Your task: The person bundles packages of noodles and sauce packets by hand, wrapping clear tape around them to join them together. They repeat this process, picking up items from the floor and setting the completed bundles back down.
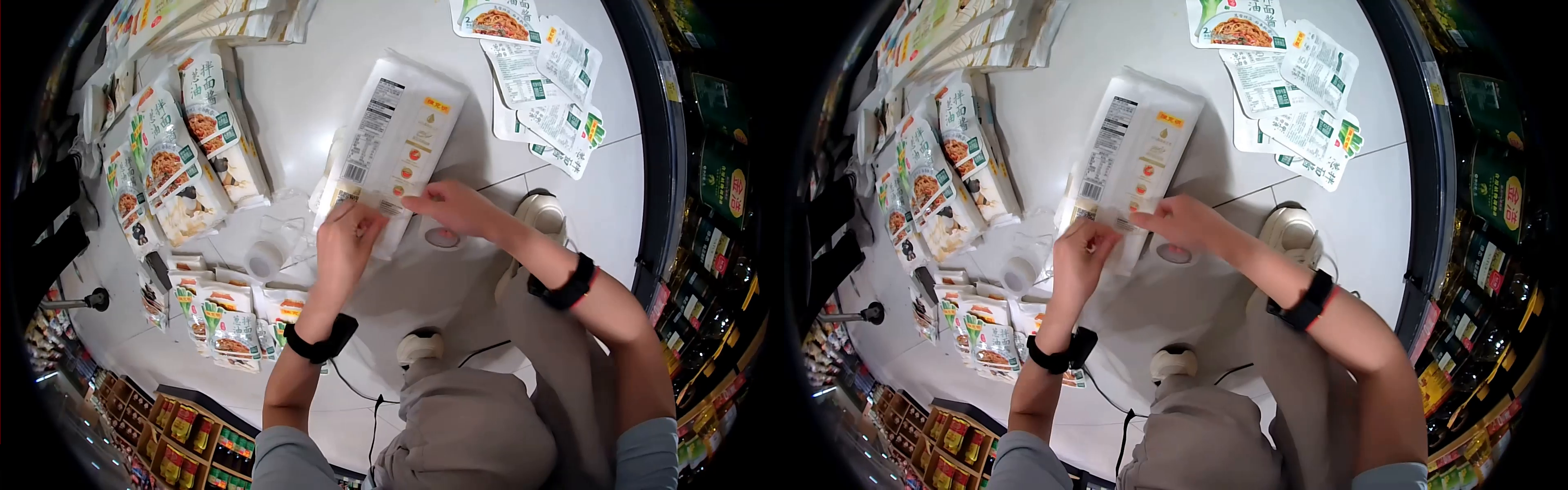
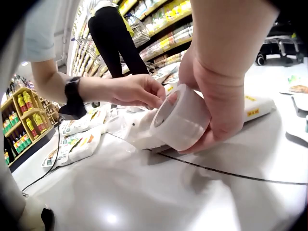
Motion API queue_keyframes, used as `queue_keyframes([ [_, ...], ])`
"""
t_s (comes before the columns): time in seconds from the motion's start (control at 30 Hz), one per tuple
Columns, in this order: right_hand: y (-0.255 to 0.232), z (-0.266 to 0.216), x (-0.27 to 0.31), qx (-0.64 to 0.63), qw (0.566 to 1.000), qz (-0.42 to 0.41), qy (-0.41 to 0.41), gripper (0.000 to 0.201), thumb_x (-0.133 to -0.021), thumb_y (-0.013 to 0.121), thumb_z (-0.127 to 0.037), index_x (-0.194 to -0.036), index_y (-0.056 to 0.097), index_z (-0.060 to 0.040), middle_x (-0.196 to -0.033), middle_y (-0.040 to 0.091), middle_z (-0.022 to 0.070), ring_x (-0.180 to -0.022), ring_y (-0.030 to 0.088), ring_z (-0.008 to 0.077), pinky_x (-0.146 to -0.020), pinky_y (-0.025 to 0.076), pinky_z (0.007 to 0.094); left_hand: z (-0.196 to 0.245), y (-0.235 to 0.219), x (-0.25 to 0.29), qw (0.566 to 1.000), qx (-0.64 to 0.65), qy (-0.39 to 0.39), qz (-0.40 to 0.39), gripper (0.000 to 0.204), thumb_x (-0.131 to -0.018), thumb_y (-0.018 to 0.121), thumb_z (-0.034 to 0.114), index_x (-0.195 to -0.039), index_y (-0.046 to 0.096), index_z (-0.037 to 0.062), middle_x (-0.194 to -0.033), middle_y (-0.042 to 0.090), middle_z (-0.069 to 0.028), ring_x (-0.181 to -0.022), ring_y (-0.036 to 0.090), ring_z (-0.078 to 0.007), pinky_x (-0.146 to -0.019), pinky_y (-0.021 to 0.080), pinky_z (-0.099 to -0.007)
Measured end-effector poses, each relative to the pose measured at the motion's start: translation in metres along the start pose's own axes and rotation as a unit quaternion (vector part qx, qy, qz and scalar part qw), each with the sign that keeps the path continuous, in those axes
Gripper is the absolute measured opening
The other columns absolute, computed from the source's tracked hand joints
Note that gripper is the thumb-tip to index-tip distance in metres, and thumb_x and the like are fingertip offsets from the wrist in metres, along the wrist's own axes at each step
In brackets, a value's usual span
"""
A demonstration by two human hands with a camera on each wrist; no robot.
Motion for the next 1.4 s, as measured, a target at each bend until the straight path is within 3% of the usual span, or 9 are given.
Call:
queue_keyframes([
  [0.13, 0.002, 0.003, 0.038, -0.002, 0.994, 0.023, -0.107, 0.025, -0.089, 0.055, -0.027, -0.091, 0.056, -0.0021, -0.06, 0.049, -0.002, -0.048, 0.042, 0.0041, -0.047, 0.035, 0.0231, 0.016, -0.013, -0.005, 0.958, -0.207, 0.159, 0.115, 0.009, -0.073, 0.068, 0.005, -0.077, 0.06, 0.0044, -0.1, 0.057, -0.0088, -0.088, 0.058, -0.0302, -0.074, 0.048, -0.0359],
  [0.27, 0.0, 0.034, 0.041, 0.041, 0.988, 0.063, -0.135, 0.031, -0.085, 0.057, -0.038, -0.092, 0.06, -0.0073, -0.058, 0.057, 0.0046, -0.05, 0.054, 0.0112, -0.05, 0.041, 0.0282, 0.006, -0.013, -0.011, 0.938, -0.238, 0.176, 0.179, 0.008, -0.076, 0.066, 0.005, -0.078, 0.058, 0.0025, -0.118, 0.048, -0.0139, -0.1, 0.057, -0.0327, -0.074, 0.05, -0.0353],
  [0.47, 0.005, 0.048, 0.031, 0.046, 0.993, 0.06, -0.086, 0.022, -0.089, 0.055, -0.027, -0.096, 0.057, -0.0064, -0.056, 0.051, 0.0017, -0.048, 0.048, 0.0057, -0.047, 0.038, 0.0241, -0.039, -0.033, -0.017, 0.989, -0.016, 0.056, 0.138, 0.009, -0.082, 0.064, 0.008, -0.079, 0.057, 0.0012, -0.122, 0.047, -0.0147, -0.1, 0.06, -0.028, -0.062, 0.049, -0.0275],
  [0.73, 0.02, 0.042, -0.005, 0.141, 0.975, 0.168, -0.015, 0.024, -0.082, 0.053, -0.032, -0.093, 0.063, -0.0137, -0.083, 0.066, 0.0066, -0.081, 0.063, 0.0276, -0.071, 0.048, 0.0367, -0.073, -0.03, -0.032, 0.945, 0.267, 0.01, 0.187, 0.021, -0.078, 0.068, 0.006, -0.094, 0.057, -0.0011, -0.121, 0.048, -0.0139, -0.101, 0.057, -0.0221, -0.066, 0.047, -0.0281],
  [0.8, 0.023, 0.048, -0.013, 0.087, 0.98, 0.179, 0.005, 0.022, -0.082, 0.053, -0.029, -0.094, 0.064, -0.0153, -0.083, 0.067, 0.0068, -0.08, 0.063, 0.027, -0.07, 0.048, 0.0363, -0.057, -0.036, -0.038, 0.986, -0.008, 0.087, 0.14, 0.028, -0.079, 0.068, 0.01, -0.102, 0.055, -0.0027, -0.116, 0.051, -0.0139, -0.094, 0.057, -0.0214, -0.069, 0.047, -0.0298],
  [0.87, 0.021, 0.056, -0.021, 0.034, 0.981, 0.192, 0.024, 0.02, -0.081, 0.052, -0.027, -0.094, 0.064, -0.0169, -0.083, 0.067, 0.0069, -0.079, 0.063, 0.0263, -0.07, 0.048, 0.0359, -0.06, -0.034, -0.043, 0.988, -0.052, 0.11, 0.093, 0.03, -0.081, 0.067, 0.015, -0.103, 0.056, -0.0035, -0.107, 0.054, -0.0133, -0.087, 0.055, -0.0184, -0.073, 0.045, -0.0288],
  [0.93, 0.024, 0.063, -0.03, 0.014, 0.983, 0.174, 0.048, 0.021, -0.079, 0.051, -0.024, -0.094, 0.065, -0.0174, -0.081, 0.067, 0.0064, -0.079, 0.063, 0.0254, -0.07, 0.049, 0.0358, -0.068, -0.025, -0.046, 0.99, 0.12, -0.063, -0.044, 0.03, -0.083, 0.065, 0.019, -0.1, 0.056, -0.0042, -0.098, 0.056, -0.0124, -0.085, 0.054, -0.0165, -0.074, 0.043, -0.0265],
  [1.27, 0.0, 0.059, -0.026, 0.112, 0.983, 0.122, -0.077, 0.023, -0.08, 0.056, -0.024, -0.097, 0.065, -0.0119, -0.077, 0.065, 0.0046, -0.059, 0.061, 0.0136, -0.06, 0.048, 0.0289, -0.051, -0.027, -0.02, 0.956, 0.253, -0.113, -0.102, 0.019, -0.09, 0.054, 0.015, -0.105, 0.047, 0.0043, -0.098, 0.059, -0.0056, -0.082, 0.053, -0.0069, -0.07, 0.043, -0.0211],
  [1.4, -0.026, 0.043, 0.056, -0.051, 0.988, -0.053, -0.137, 0.035, -0.083, 0.061, -0.029, -0.112, 0.058, -0.0092, -0.075, 0.06, 0.0025, -0.067, 0.058, 0.0084, -0.058, 0.047, 0.0236, -0.033, -0.025, 0.006, 0.891, 0.437, -0.122, -0.032, 0.031, -0.089, 0.055, 0.02, -0.113, 0.046, 0.0034, -0.102, 0.06, -0.0072, -0.091, 0.057, -0.0107, -0.078, 0.046, -0.0245],
])
Point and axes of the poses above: each hand's wrist, its own x-axis away from the middle knuckle, its own y-axis out of the palm, z = x × y, the point moved 6 cm from there along -x, towards the middle knuckle
